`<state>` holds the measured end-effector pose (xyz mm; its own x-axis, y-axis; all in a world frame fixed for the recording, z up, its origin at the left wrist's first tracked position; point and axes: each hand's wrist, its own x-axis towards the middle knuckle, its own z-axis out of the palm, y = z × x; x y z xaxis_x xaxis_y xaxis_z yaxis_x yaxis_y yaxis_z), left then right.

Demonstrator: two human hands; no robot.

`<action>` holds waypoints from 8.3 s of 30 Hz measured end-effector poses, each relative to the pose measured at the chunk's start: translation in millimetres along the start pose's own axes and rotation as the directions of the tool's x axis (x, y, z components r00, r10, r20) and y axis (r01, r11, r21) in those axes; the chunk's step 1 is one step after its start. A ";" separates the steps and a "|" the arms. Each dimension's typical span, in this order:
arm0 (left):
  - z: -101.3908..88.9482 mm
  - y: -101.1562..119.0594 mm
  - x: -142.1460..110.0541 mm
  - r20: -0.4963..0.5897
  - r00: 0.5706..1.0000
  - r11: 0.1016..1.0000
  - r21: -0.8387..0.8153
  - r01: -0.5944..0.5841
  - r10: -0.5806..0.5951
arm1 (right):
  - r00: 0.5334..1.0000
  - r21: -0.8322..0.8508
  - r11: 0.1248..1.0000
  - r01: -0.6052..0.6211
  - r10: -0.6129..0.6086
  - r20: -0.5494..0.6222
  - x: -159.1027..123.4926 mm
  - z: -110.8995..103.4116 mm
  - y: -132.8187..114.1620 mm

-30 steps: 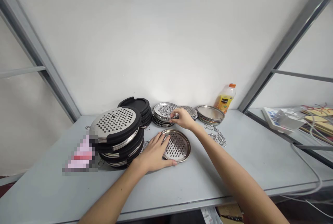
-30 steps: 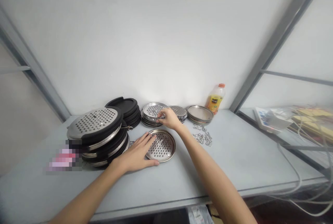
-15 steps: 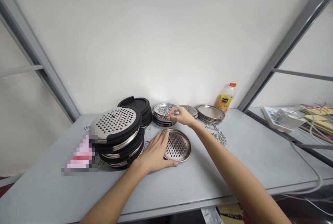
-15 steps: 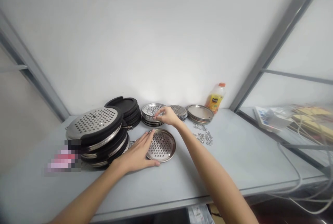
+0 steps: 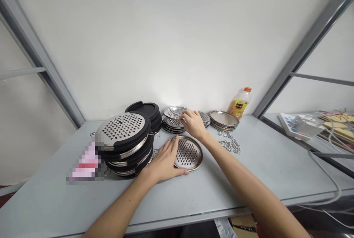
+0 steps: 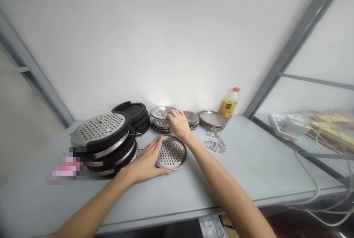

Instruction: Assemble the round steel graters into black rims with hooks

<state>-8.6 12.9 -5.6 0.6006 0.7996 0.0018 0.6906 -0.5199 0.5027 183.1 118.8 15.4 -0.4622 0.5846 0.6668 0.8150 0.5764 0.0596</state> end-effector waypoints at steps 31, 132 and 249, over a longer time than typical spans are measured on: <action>-2.0 5.5 2.9 -0.525 0.839 0.982 -0.030 -0.186 0.142 | 0.776 0.957 -0.136 -0.258 0.561 0.289 -95.4 -46.1 34.5; 20.1 -2.6 -5.7 -0.314 0.941 0.987 -0.139 0.084 -0.125 | 0.735 0.702 0.323 -0.634 0.534 0.418 -79.2 -12.3 -18.5; 22.1 -6.5 3.9 -0.475 0.855 0.977 0.080 -0.196 0.210 | 0.994 0.610 0.788 -0.081 0.018 0.109 -86.8 -35.5 -15.5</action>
<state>-1.8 12.7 -27.9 0.4670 0.7168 0.5177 0.5898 -0.6888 0.4216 223.0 38.9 -17.0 -0.4826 0.6535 0.5832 0.4667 0.7553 -0.4601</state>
